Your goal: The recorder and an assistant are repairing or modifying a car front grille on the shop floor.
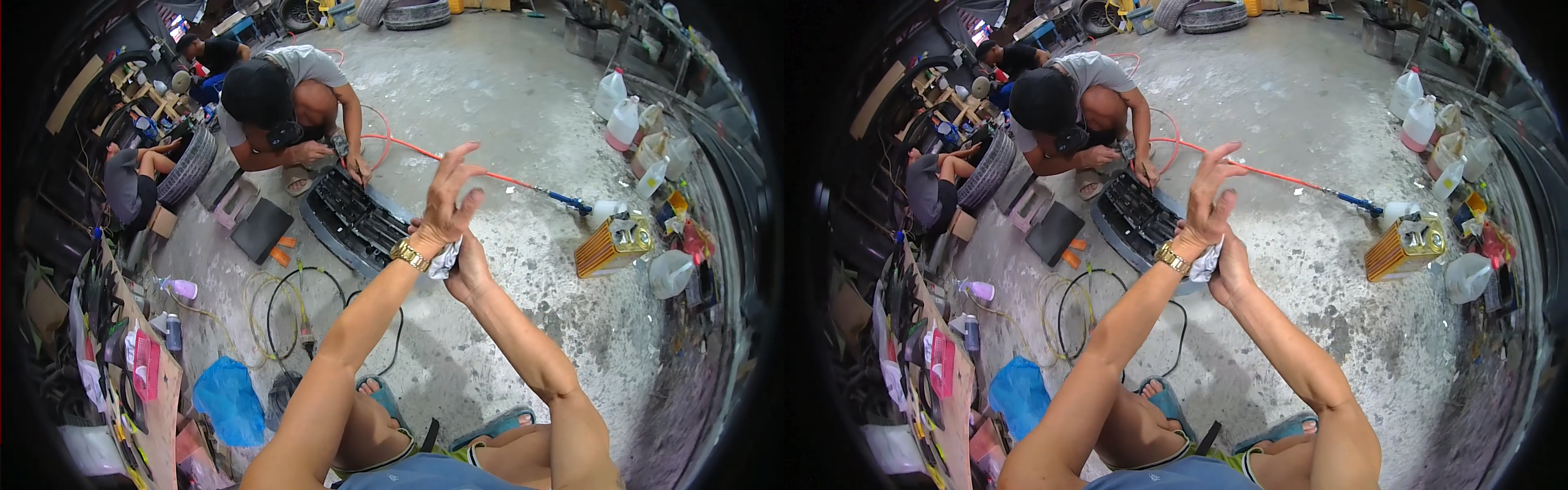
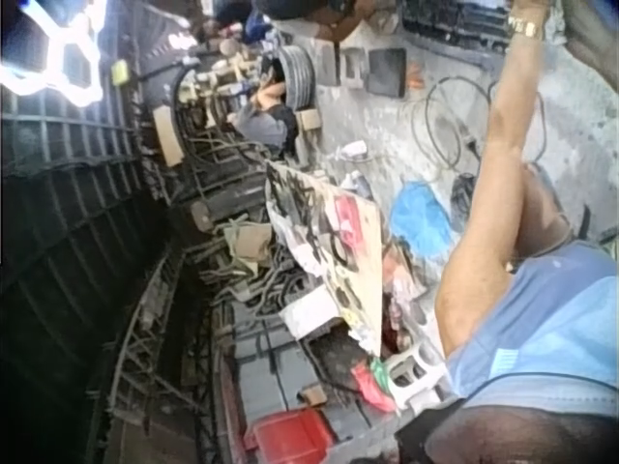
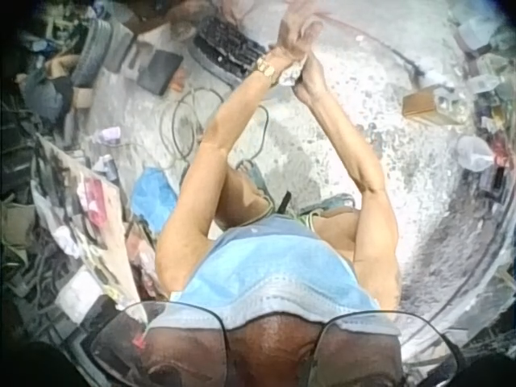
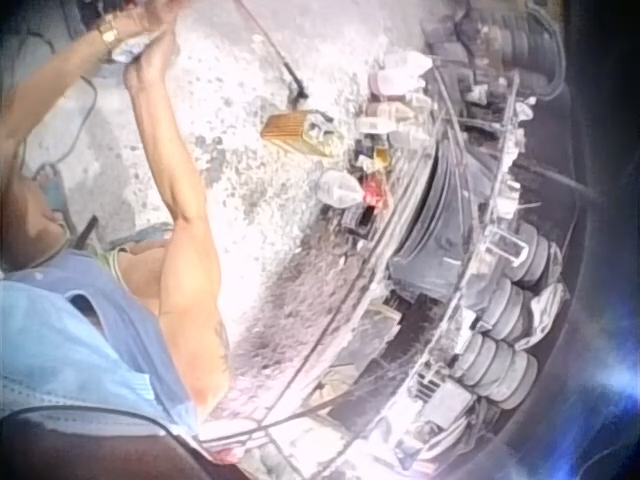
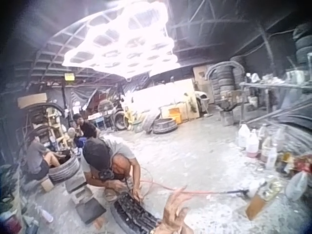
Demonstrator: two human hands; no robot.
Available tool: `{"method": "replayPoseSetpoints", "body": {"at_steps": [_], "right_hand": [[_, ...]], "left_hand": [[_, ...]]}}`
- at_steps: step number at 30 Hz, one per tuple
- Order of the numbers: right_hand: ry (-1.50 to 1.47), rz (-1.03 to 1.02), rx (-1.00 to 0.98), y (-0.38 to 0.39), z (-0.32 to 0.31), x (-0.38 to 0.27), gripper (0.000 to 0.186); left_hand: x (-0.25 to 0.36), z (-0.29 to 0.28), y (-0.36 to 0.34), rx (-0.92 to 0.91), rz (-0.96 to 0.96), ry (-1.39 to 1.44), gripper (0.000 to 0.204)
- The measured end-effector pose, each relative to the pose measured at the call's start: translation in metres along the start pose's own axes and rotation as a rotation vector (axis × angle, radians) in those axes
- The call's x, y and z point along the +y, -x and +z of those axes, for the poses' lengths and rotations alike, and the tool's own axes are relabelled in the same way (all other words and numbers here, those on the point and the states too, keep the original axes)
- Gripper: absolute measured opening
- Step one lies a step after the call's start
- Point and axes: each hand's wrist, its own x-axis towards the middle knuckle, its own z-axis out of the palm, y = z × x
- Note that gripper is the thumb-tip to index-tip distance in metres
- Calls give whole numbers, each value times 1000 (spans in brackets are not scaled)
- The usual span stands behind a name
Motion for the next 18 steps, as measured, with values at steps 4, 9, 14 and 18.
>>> {"method": "replayPoseSetpoints", "body": {"at_steps": [4, 9, 14, 18], "right_hand": [[98, -93, 41, 10, 17, -7, 38], [172, -252, -79, -7, -9, -27, 48], [-68, -91, -129, 11, -3, -65, 54], [-223, -97, -147, 14, 9, -42, 58]], "left_hand": [[2, -13, -8, 103, -212, 86, 35], [31, 19, 1, -158, -412, 404, 42], [49, 29, -10, 264, -724, 1509, 53], [38, 27, -13, 323, -774, 1595, 66]]}}
